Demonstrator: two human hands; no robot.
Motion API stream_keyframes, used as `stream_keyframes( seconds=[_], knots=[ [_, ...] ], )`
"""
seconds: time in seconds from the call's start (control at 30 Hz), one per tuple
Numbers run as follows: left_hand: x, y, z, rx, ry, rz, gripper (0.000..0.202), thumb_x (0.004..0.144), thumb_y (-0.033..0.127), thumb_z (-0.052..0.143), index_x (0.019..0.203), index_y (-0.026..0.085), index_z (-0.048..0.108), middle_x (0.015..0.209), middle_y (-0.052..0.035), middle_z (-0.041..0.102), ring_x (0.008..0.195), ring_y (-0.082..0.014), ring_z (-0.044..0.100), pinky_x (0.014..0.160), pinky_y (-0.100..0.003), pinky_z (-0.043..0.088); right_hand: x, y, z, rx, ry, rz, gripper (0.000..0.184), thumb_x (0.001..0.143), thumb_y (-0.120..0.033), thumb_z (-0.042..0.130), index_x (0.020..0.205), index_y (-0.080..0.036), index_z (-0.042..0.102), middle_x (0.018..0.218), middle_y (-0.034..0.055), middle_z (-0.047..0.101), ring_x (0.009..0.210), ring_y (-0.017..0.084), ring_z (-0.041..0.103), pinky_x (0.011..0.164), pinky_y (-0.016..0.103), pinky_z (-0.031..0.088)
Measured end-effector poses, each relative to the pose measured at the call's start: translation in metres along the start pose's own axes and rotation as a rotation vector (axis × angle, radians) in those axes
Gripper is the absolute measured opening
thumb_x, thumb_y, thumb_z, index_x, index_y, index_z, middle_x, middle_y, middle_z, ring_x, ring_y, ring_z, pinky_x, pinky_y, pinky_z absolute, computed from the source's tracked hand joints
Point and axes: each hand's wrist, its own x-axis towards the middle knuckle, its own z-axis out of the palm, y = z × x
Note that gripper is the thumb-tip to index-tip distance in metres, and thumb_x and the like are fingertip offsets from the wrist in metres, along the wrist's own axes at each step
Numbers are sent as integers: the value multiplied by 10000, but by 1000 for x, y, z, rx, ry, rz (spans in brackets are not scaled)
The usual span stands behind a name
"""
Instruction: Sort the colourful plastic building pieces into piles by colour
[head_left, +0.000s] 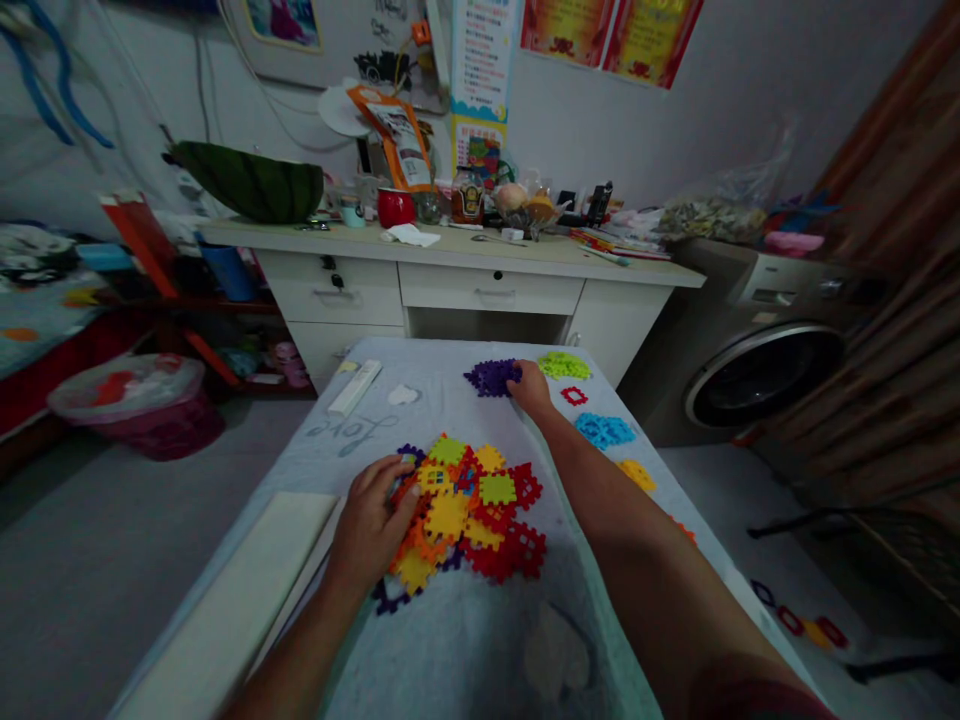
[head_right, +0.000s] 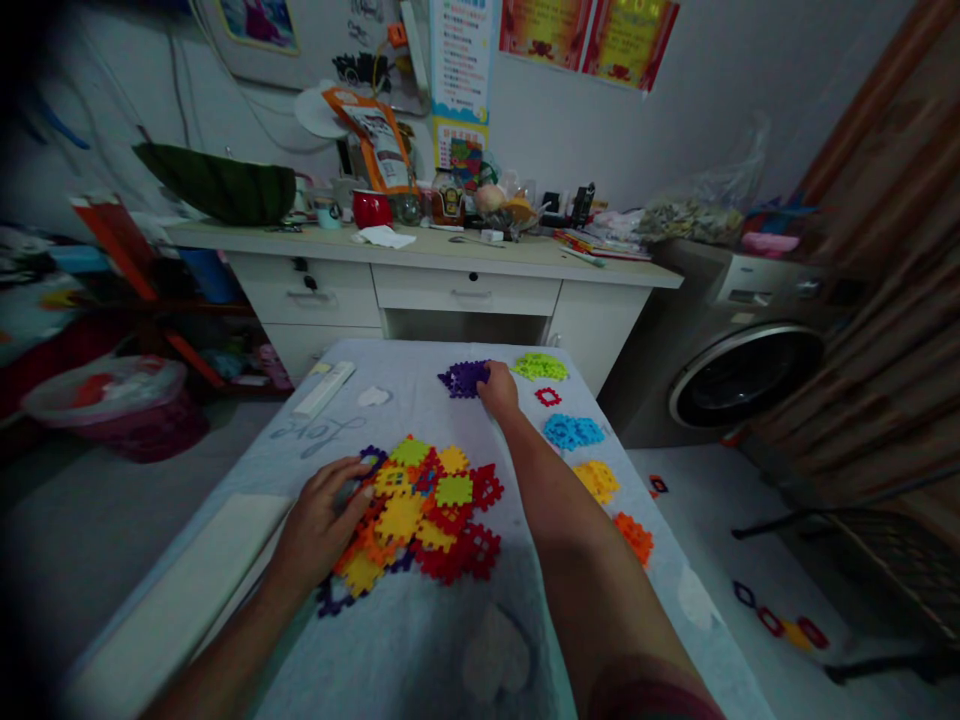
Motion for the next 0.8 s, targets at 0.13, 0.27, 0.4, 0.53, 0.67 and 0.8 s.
stream_keyframes(
  seconds=[0.13, 0.27, 0.4, 0.53, 0.67, 0.8],
  knots=[
    [-1, -2, -1, 83, 24, 8, 337, 869, 434, 505, 1098, 227, 641, 1236, -82, 581, 1169, -266, 530, 1054, -480, 383, 6, -6, 6, 50, 14, 23, 410, 730, -115, 561, 1138, -134, 589, 1188, 118, 604, 1104, 205, 554, 1015, 330, 402],
    [-1, -4, 0, 138, 38, -11, 351, 863, 443, 507, 1113, 228, 629, 1249, -95, 564, 1177, -282, 522, 1052, -503, 376, -8, -7, 1, 126, -22, 70, 403, 747, -131, 519, 1145, -130, 583, 1209, 120, 595, 967, 179, 600, 941, 325, 454],
    [-1, -5, 3, 119, 9, -46, 408, 844, 462, 515, 1162, 222, 601, 1272, -103, 541, 1194, -291, 513, 1034, -491, 406, -33, -11, -13, 224, -84, 82, 289, 773, -173, 527, 1046, -155, 621, 1095, 79, 645, 817, 145, 613, 857, 308, 485],
    [-1, -3, 3, 45, -29, -49, 402, 862, 434, 500, 1184, 206, 580, 1269, -102, 530, 1205, -263, 510, 1056, -452, 404, -58, -22, -36, 284, -363, -46, 208, 775, -209, 577, 966, -158, 643, 904, 34, 675, 805, 150, 609, 778, 287, 484],
    [-1, 0, 2, -12, -50, -40, 380, 872, 404, 502, 1193, 211, 566, 1289, -94, 509, 1228, -246, 496, 1081, -429, 387, -78, -39, -54, 256, -739, -164, 235, 759, -218, 635, 982, -144, 653, 849, 22, 672, 753, 138, 606, 701, 249, 466],
    [-1, 2, 0, -56, -58, -34, 364, 874, 379, 505, 1191, 207, 558, 1290, -94, 506, 1234, -242, 484, 1085, -436, 383, -90, -60, -52, 126, -769, -239, 258, 737, -190, 658, 991, -146, 662, 883, 26, 669, 761, 138, 593, 683, 237, 438]
  ],
)
